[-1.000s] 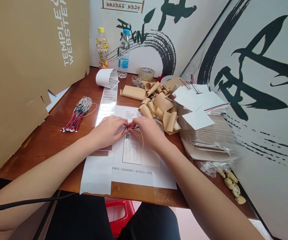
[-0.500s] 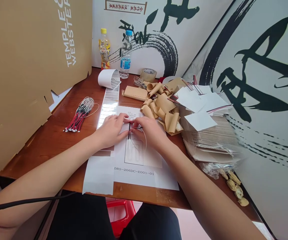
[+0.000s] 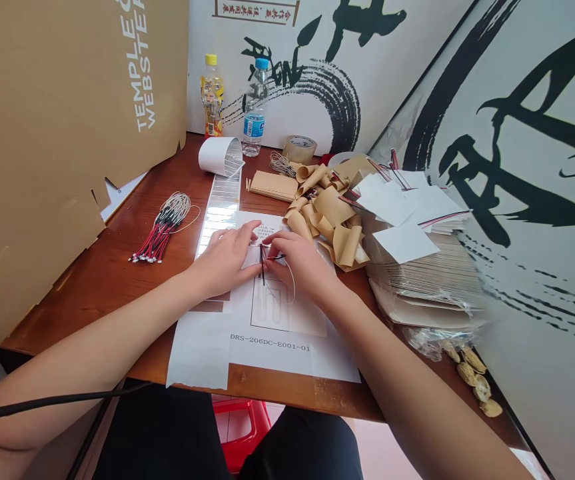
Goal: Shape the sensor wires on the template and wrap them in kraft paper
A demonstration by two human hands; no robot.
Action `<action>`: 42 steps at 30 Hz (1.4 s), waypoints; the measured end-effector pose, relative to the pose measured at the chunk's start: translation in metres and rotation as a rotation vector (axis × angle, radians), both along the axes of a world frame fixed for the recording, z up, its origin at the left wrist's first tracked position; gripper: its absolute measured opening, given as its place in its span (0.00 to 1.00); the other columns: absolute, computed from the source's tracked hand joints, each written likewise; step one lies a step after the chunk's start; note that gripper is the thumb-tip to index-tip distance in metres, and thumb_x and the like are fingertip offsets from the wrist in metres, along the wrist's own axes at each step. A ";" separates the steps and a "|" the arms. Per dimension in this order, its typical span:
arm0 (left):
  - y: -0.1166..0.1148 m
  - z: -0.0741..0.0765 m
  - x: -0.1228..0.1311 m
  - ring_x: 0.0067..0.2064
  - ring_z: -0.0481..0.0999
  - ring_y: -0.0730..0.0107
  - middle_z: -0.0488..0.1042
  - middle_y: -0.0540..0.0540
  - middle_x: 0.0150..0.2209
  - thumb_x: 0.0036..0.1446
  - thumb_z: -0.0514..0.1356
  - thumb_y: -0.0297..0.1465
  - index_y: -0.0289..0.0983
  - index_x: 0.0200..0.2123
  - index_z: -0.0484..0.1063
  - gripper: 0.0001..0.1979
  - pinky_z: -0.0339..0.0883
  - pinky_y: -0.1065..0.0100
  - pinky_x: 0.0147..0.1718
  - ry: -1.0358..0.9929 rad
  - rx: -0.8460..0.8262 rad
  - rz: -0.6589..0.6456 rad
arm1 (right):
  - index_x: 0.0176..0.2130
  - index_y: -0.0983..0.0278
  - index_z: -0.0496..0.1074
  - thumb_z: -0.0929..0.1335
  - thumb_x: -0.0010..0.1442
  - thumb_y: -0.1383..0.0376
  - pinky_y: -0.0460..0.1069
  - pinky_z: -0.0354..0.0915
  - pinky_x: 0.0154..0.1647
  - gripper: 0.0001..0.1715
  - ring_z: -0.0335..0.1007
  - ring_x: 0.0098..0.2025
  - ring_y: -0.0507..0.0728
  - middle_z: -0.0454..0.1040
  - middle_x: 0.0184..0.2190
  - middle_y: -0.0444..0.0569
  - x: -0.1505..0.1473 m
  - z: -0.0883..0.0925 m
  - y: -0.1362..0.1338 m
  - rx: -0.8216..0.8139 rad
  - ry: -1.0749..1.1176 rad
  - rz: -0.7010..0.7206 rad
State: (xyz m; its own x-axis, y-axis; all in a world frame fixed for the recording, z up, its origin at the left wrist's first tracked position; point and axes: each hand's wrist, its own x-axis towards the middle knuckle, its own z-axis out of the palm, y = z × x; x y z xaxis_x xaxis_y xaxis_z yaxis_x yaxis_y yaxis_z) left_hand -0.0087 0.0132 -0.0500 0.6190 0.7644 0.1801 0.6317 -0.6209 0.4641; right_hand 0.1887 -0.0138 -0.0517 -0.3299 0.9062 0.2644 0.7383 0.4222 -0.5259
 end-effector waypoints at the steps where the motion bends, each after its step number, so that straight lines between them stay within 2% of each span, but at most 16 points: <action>1: 0.000 0.000 0.000 0.60 0.73 0.50 0.75 0.37 0.59 0.61 0.63 0.37 0.37 0.68 0.52 0.36 0.56 0.45 0.65 0.007 0.005 0.006 | 0.26 0.61 0.66 0.71 0.57 0.75 0.57 0.68 0.49 0.14 0.75 0.46 0.63 0.80 0.44 0.55 0.000 0.000 0.000 -0.002 -0.002 0.002; 8: 0.001 -0.002 0.001 0.57 0.75 0.53 0.78 0.39 0.54 0.61 0.65 0.39 0.37 0.70 0.50 0.40 0.55 0.47 0.65 -0.029 0.005 0.017 | 0.27 0.60 0.65 0.70 0.57 0.76 0.58 0.67 0.50 0.14 0.74 0.51 0.65 0.80 0.45 0.55 0.000 0.000 -0.002 -0.019 -0.011 0.022; 14: 0.002 -0.004 0.000 0.59 0.74 0.52 0.79 0.39 0.53 0.61 0.65 0.38 0.37 0.69 0.51 0.39 0.53 0.45 0.66 -0.017 0.013 0.009 | 0.29 0.60 0.65 0.69 0.58 0.77 0.56 0.66 0.49 0.14 0.73 0.50 0.64 0.80 0.37 0.51 -0.001 0.000 -0.002 -0.049 -0.024 0.022; 18: -0.001 -0.001 0.000 0.52 0.76 0.57 0.79 0.43 0.48 0.61 0.63 0.35 0.38 0.62 0.60 0.29 0.57 0.47 0.63 -0.038 0.053 0.004 | 0.30 0.60 0.66 0.69 0.59 0.76 0.55 0.65 0.46 0.13 0.72 0.48 0.64 0.80 0.35 0.50 -0.004 0.001 -0.003 -0.068 -0.030 -0.021; 21: -0.002 0.005 0.001 0.43 0.77 0.62 0.78 0.46 0.40 0.61 0.63 0.34 0.38 0.50 0.68 0.15 0.65 0.53 0.55 -0.070 0.102 -0.016 | 0.30 0.61 0.67 0.69 0.59 0.76 0.54 0.64 0.42 0.12 0.72 0.47 0.64 0.80 0.36 0.52 -0.007 0.002 -0.005 -0.078 -0.036 -0.056; 24: -0.001 0.010 0.000 0.38 0.76 0.64 0.79 0.49 0.35 0.62 0.62 0.33 0.39 0.38 0.72 0.04 0.67 0.57 0.47 -0.090 0.139 -0.078 | 0.30 0.61 0.68 0.71 0.59 0.74 0.53 0.63 0.40 0.11 0.71 0.44 0.63 0.79 0.34 0.51 -0.008 0.003 -0.006 -0.084 -0.048 -0.068; 29: 0.005 0.013 -0.003 0.34 0.78 0.67 0.81 0.50 0.31 0.62 0.63 0.33 0.40 0.32 0.76 0.07 0.69 0.62 0.43 -0.132 0.104 -0.179 | 0.30 0.61 0.69 0.72 0.61 0.70 0.53 0.61 0.40 0.10 0.70 0.44 0.63 0.78 0.33 0.51 -0.006 0.004 -0.005 -0.093 -0.074 -0.053; 37: 0.006 0.014 -0.005 0.32 0.79 0.69 0.83 0.51 0.31 0.59 0.66 0.33 0.42 0.30 0.81 0.06 0.70 0.65 0.38 -0.047 -0.016 -0.255 | 0.33 0.61 0.73 0.71 0.62 0.71 0.57 0.57 0.46 0.07 0.70 0.45 0.64 0.81 0.35 0.48 -0.002 0.007 -0.004 -0.100 -0.160 0.004; 42: 0.006 0.014 -0.005 0.33 0.81 0.68 0.84 0.50 0.31 0.59 0.65 0.34 0.42 0.29 0.83 0.07 0.70 0.64 0.39 -0.004 -0.083 -0.323 | 0.36 0.58 0.75 0.71 0.63 0.69 0.62 0.56 0.50 0.05 0.71 0.46 0.67 0.82 0.34 0.48 0.000 0.005 -0.003 -0.077 -0.179 -0.001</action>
